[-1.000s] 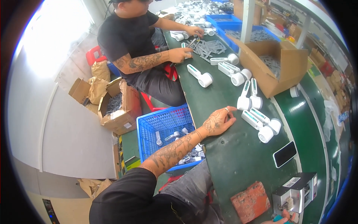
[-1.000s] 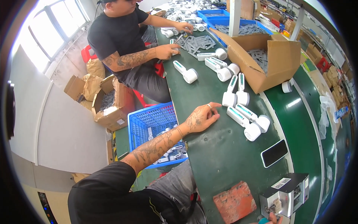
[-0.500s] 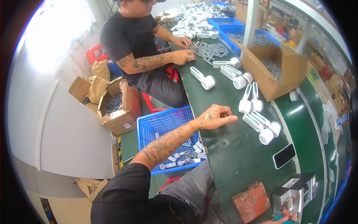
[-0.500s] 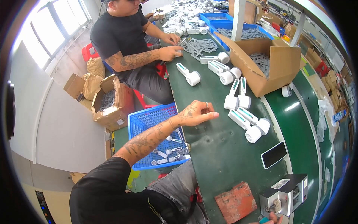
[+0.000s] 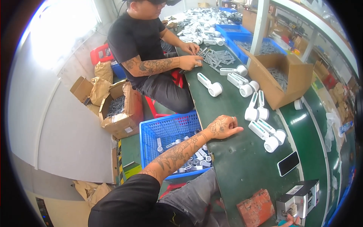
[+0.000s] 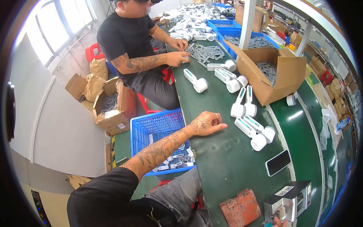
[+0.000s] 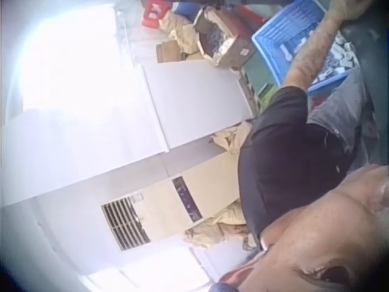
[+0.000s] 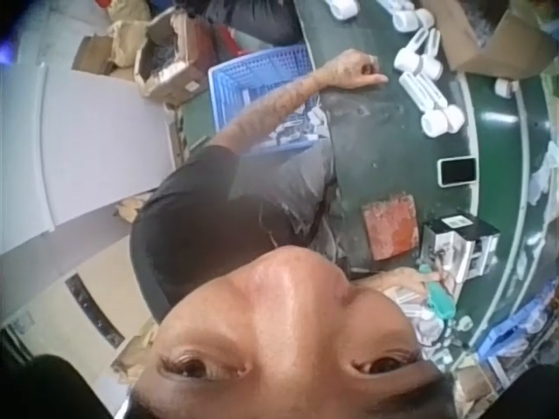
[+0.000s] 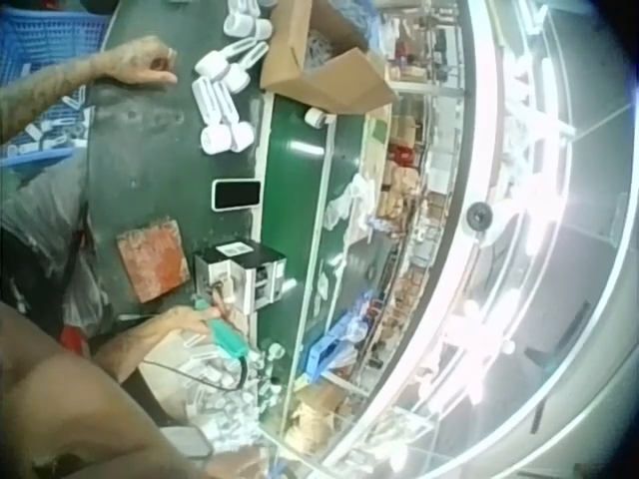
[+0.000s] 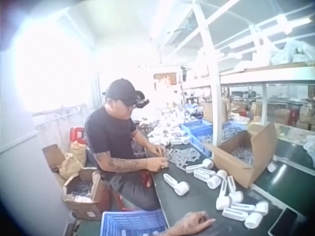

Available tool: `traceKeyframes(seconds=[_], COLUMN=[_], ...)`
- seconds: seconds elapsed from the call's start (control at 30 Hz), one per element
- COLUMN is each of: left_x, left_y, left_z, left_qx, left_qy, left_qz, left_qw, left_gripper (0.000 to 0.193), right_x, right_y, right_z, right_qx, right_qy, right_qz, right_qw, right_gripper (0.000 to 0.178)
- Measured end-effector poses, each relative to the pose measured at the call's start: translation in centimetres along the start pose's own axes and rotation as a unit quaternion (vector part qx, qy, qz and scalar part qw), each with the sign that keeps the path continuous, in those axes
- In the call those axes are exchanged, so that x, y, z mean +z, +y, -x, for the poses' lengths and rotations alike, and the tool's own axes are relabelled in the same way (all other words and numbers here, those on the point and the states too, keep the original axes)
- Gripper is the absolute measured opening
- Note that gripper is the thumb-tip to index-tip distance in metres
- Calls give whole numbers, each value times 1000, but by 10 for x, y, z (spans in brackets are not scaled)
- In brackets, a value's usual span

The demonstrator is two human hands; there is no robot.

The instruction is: Assemble plastic housings for small electronic devices using an electric screwdriver.

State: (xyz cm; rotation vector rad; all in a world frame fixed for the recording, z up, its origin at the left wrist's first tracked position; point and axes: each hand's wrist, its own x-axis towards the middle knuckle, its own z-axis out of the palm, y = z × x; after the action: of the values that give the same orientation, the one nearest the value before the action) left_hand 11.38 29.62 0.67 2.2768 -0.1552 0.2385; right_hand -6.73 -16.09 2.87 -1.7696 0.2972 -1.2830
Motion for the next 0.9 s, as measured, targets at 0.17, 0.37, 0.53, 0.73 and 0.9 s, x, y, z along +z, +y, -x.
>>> traceKeyframes(seconds=[0.17,0.37,0.53,0.73,0.9], left_x=[-4,1,2,3,2], left_y=[1,0,-4,-5,-5], left_z=[-3,0,-2,1,4], left_qx=[-5,8,32,25,29], left_qy=[-11,-9,23,21,25], left_qz=[-6,-15,2,-8,-1], left_qw=[1000,1000,999,999,999], left_gripper=[44,43,41,42,42], right_x=[1,8,5,9,5], right_y=[-1,-17,-16,-24,-21], right_z=[-1,0,0,0,3], right_qx=[22,-1,-5,-63,-54], right_qy=[-17,-3,-29,-5,-21], right_qz=[-8,4,20,16,-12], right_qw=[1000,1000,999,998,998], right_gripper=[35,31,33,42,45])
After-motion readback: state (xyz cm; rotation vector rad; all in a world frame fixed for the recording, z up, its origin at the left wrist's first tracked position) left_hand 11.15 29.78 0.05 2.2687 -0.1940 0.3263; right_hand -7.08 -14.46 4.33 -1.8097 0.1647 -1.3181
